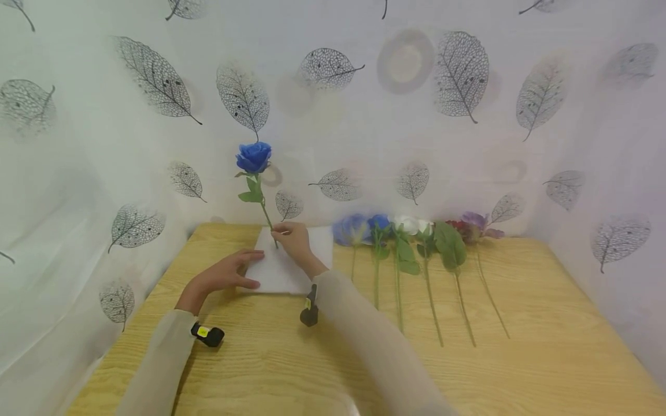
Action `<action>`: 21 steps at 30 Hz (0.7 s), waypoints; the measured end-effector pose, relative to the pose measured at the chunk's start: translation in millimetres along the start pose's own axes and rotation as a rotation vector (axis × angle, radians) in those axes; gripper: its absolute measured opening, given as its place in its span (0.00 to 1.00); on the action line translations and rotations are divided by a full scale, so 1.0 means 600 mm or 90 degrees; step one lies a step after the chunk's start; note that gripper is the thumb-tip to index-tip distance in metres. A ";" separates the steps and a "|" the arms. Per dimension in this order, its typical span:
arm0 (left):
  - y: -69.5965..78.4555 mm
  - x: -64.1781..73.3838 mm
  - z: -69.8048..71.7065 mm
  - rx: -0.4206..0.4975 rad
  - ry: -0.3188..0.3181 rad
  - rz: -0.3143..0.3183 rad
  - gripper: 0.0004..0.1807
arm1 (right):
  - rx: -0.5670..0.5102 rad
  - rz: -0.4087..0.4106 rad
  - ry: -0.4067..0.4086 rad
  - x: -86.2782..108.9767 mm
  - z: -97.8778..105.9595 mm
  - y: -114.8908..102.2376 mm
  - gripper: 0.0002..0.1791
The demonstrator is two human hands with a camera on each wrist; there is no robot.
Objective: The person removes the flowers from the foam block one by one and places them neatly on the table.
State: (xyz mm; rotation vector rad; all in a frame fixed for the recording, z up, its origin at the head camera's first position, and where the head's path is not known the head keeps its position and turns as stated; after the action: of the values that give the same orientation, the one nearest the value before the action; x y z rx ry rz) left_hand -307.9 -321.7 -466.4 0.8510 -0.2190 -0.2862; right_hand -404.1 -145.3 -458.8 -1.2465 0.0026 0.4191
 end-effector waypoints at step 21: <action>0.001 0.000 0.001 0.008 -0.006 -0.014 0.44 | 0.003 0.033 0.006 0.000 0.002 -0.009 0.09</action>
State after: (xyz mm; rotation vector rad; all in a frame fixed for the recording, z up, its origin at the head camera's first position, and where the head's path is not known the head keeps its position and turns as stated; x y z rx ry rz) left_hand -308.0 -321.6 -465.6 0.8644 -0.2203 -0.3099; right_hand -402.7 -145.9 -453.3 -1.2451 0.0438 0.4589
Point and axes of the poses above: each hand's wrist, its own x-axis away from the middle knuckle, its own z-axis out of the back of the hand, y = z × x, the point moved 3 cm from there along -x, towards the middle knuckle, and after that the axes turned 7 degrees about x, right-handed, at the moved point
